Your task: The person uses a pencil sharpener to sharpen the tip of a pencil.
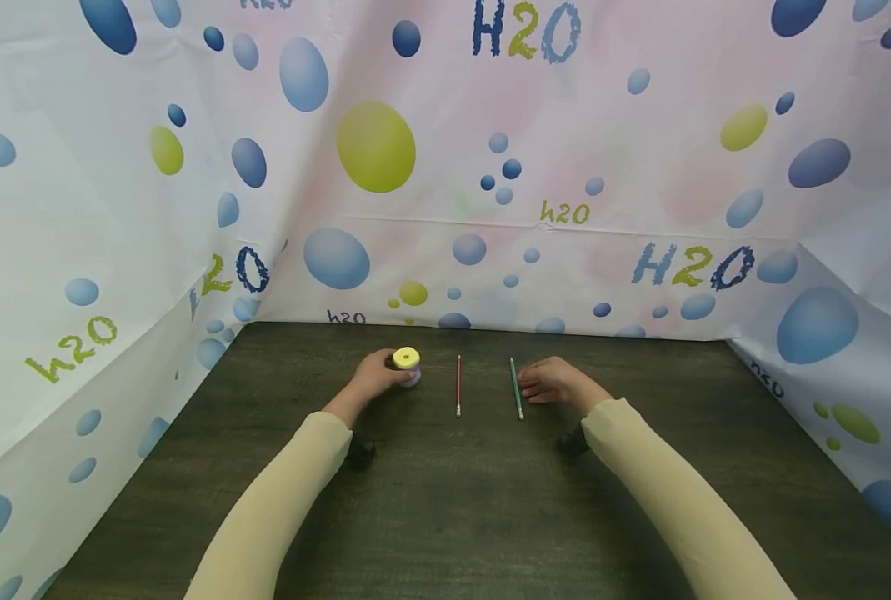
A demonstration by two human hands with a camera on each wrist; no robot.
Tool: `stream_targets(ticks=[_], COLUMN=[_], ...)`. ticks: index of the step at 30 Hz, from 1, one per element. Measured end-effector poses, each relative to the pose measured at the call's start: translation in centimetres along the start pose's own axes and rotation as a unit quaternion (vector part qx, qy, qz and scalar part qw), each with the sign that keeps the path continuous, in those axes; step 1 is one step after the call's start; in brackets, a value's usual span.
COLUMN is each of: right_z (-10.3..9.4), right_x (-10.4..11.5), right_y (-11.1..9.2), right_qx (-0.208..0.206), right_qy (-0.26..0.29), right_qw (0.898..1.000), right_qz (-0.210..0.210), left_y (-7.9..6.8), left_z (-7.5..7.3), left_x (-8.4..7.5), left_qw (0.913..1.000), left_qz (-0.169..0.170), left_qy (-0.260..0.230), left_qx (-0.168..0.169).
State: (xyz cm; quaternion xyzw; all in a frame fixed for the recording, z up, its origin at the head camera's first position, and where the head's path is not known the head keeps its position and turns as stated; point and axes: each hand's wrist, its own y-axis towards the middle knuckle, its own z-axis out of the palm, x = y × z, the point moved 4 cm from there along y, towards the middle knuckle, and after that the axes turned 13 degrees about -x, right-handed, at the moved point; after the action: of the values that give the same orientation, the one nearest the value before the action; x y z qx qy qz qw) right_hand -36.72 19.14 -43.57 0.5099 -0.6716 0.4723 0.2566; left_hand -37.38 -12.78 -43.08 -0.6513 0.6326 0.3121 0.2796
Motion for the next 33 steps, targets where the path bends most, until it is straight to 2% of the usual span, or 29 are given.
stream_targets(ticks=[6,12,16,22,29,33], right_z=[0.1,0.2,0.6,1.2,1.1,1.1], right_x=[0.1,0.2,0.2,0.4,0.8,0.8], right_y=[0.0,0.1,0.1,-0.3,-0.4,0.0], right_qx=[-0.015,-0.034,-0.046,-0.070,-0.103,-0.110], right_qy=[-0.019,-0.022,-0.034,-0.062,-0.096,-0.121], right_qw=[1.000,0.999,0.998,0.995,0.988,0.984], right_qz=[-0.010,-0.005,-0.023,-0.046,-0.063,-0.071], left_y=[0.3,0.3,0.2,0.0,0.5,0.6], left_z=[0.1,0.1,0.2,0.0,0.2,0.2], left_x=[0.2,0.1,0.2,0.8,0.3,0.3], left_qw=[0.9999,0.9999,0.9999,0.9999,0.9999,0.9999], left_qz=[-0.014,-0.011,-0.007,-0.014,-0.001,-0.006], left_qy=[0.008,0.008,0.007,0.006,0.013,0.013], left_qx=[0.002,0.003,0.002,0.003,0.002,0.003])
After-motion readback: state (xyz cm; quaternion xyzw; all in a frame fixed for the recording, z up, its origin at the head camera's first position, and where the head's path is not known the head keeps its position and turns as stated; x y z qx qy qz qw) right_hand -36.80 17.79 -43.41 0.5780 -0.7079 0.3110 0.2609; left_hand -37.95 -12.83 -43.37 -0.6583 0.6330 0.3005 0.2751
